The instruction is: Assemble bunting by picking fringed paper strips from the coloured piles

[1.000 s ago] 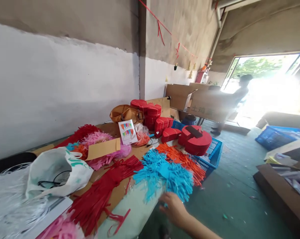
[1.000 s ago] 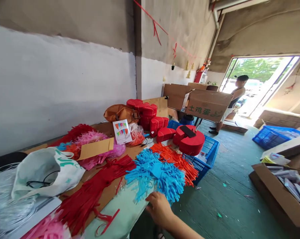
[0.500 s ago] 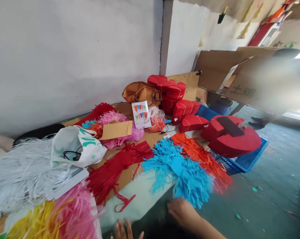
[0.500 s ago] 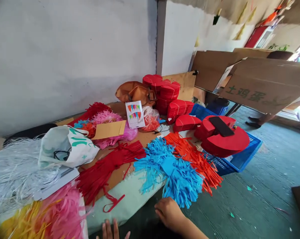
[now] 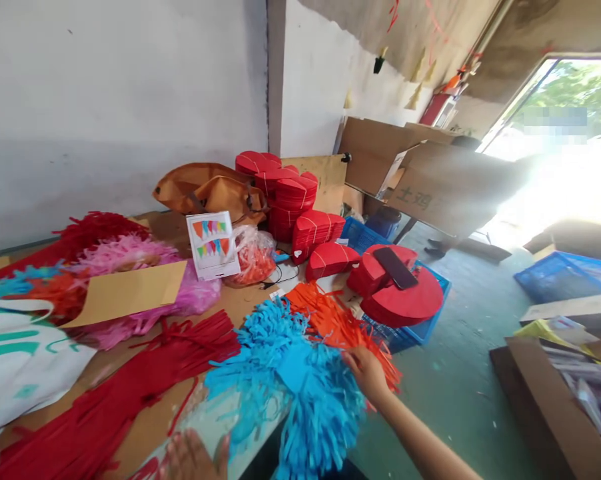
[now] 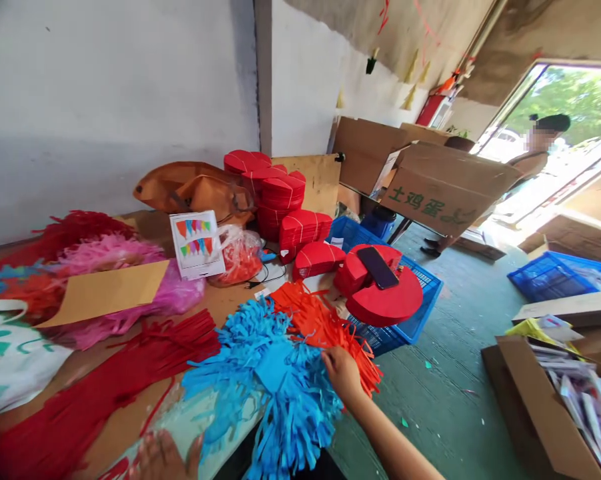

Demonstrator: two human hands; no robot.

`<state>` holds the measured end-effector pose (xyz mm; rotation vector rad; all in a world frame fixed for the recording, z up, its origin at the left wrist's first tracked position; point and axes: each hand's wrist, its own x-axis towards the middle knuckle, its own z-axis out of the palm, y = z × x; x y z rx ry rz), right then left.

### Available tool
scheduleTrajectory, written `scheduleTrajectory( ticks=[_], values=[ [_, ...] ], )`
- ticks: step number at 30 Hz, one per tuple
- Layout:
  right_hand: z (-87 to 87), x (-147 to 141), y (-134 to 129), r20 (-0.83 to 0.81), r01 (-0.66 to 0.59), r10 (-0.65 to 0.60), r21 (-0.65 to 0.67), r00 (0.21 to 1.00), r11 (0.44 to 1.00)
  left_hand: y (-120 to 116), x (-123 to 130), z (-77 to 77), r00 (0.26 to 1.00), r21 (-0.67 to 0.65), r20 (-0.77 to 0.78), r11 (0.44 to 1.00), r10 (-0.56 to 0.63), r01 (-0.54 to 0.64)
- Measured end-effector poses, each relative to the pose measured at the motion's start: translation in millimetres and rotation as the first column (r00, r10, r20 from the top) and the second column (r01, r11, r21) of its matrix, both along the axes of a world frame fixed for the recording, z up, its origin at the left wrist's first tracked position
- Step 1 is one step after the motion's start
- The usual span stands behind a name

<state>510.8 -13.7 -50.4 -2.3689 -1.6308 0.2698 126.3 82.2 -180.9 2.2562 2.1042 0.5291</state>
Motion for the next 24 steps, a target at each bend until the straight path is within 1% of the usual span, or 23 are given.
scheduleTrajectory(
  ticks=[1, 2, 3, 5, 7, 9, 11, 13, 15, 18, 20, 22, 24],
  values=[
    [-0.4, 18.9, 13.6, 0.024, -0.011, 0.012, -0.008, 1.0, 1.0, 12.1, 15.2, 11.6, 0.999, 0.008, -0.012, 0.999, -0.049, 0.049],
    [-1.7, 34.8, 27.2, 0.035, -0.048, 0.049, -0.019, 0.998, 0.999, 22.4, 29.2, 24.1, 0.994, 0.008, -0.039, 0.995, -0.102, 0.102],
    [-3.7, 47.5, 40.0, 0.038, -0.098, 0.099, -0.033, 0.994, 0.995, 30.4, 41.2, 36.8, 0.992, 0.03, -0.055, 0.992, -0.117, 0.119],
    [-9.4, 64.0, 60.4, 0.043, -0.202, 0.205, -0.077, 0.978, 0.976, 37.9, 58.0, 59.2, 0.992, 0.084, -0.071, 0.99, -0.106, 0.112],
    [-16.1, 72.4, 71.0, 0.05, -0.278, 0.286, -0.121, 0.957, 0.953, 36.6, 65.2, 73.3, 0.993, 0.138, -0.065, 0.985, -0.094, 0.102],
    [-22.3, 77.4, 73.2, 0.063, -0.316, 0.328, -0.153, 0.942, 0.936, 33.0, 65.5, 78.0, 0.992, 0.165, -0.055, 0.979, -0.112, 0.12],
    [-26.7, 81.1, 71.4, 0.076, -0.329, 0.346, -0.17, 0.935, 0.929, 33.2, 62.7, 76.7, 0.991, 0.168, -0.034, 0.976, -0.132, 0.136],
    [-28.4, 84.1, 69.8, 0.09, -0.323, 0.341, -0.17, 0.936, 0.931, 38.7, 60.3, 74.7, 0.989, 0.161, -0.009, 0.976, -0.149, 0.149],
    [-26.7, 86.0, 70.6, 0.106, -0.298, 0.315, -0.152, 0.943, 0.942, 46.6, 60.0, 75.9, 0.988, 0.161, -0.012, 0.975, -0.154, 0.154],
    [-16.9, 87.1, 76.5, 0.124, -0.237, 0.248, -0.097, 0.961, 0.967, 54.6, 63.3, 83.8, 0.991, 0.163, -0.019, 0.977, -0.135, 0.136],
    [-6.1, 87.4, 82.2, 0.126, -0.193, 0.198, -0.046, 0.972, 0.98, 55.7, 67.0, 89.6, 0.993, 0.132, 0.004, 0.984, -0.119, 0.118],
    [7.3, 88.4, 88.0, 0.119, -0.153, 0.152, 0.001, 0.981, 0.988, 54.9, 72.2, 93.9, 0.992, 0.037, 0.037, 0.992, -0.118, 0.117],
    [22.0, 90.4, 93.1, 0.108, -0.117, 0.112, 0.04, 0.988, 0.992, 53.7, 79.9, 97.9, 0.988, -0.071, 0.072, 0.987, -0.138, 0.143]
  ],
)
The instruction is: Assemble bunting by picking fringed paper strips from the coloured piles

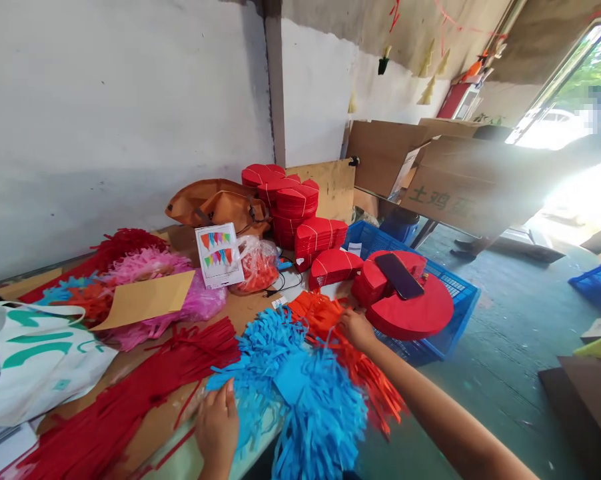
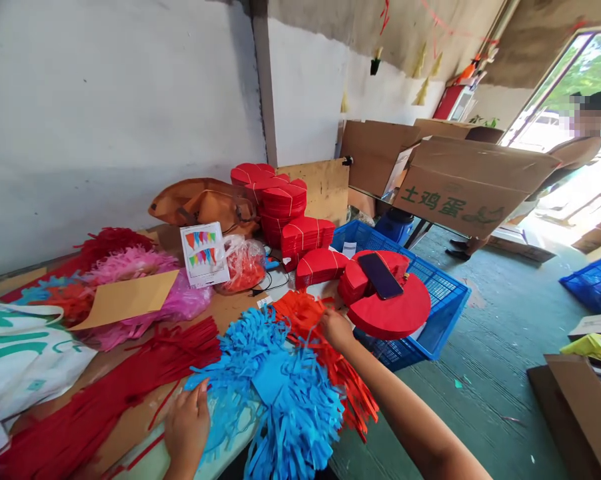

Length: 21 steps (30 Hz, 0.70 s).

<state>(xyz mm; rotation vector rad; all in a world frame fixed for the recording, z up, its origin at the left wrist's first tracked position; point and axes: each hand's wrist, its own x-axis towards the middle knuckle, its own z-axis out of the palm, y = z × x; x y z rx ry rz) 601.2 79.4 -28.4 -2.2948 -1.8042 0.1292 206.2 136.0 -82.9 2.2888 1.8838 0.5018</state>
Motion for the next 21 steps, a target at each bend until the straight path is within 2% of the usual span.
scheduleTrajectory(
  ticks=[2, 4, 6, 7, 9, 11, 16, 18, 21],
  values=[
    [14.5, 2.8, 3.8, -0.015, 0.022, -0.021, 0.034, 1.0, 0.999, -1.3, 11.2, 6.7, 0.999, -0.073, 0.012, 0.996, -0.045, 0.045],
    [27.1, 5.4, 5.9, -0.033, 0.023, -0.021, 0.057, 0.999, 0.998, -3.0, 26.8, 18.7, 0.995, -0.07, 0.027, 0.993, -0.092, 0.094],
    [36.1, 6.9, 6.3, -0.055, 0.011, -0.007, 0.064, 0.998, 0.998, -4.9, 47.8, 35.2, 0.978, -0.074, 0.165, 0.987, -0.13, 0.144],
    [39.3, 6.9, 5.9, -0.066, 0.003, 0.001, 0.067, 0.998, 0.998, -5.6, 60.7, 43.8, 0.945, -0.103, 0.303, 0.981, -0.127, 0.165],
    [43.1, 5.7, 4.9, -0.086, -0.01, 0.017, 0.081, 0.996, 0.997, -5.7, 91.9, 58.0, 0.794, -0.237, 0.607, 0.945, -0.037, 0.226],
    [44.9, 3.0, 4.2, -0.1, -0.017, 0.027, 0.095, 0.995, 0.995, -3.8, 129.1, 64.6, 0.691, -0.329, 0.722, 0.895, 0.033, 0.301],
    [48.5, -8.4, -0.8, -0.121, -0.012, 0.025, 0.103, 0.992, 0.995, 0.2, 216.7, 54.1, 0.541, -0.529, 0.794, 0.753, 0.278, 0.39],
    [47.2, -14.9, -7.9, -0.118, 0.016, -0.003, 0.109, 0.993, 0.994, -0.6, 235.6, 48.3, 0.5, -0.604, 0.774, 0.69, 0.39, 0.398],
    [35.2, -26.3, -20.4, -0.184, 0.131, -0.104, 0.145, 0.977, 0.981, -0.1, 247.8, 40.6, 0.456, -0.683, 0.728, 0.601, 0.512, 0.416]
  ],
)
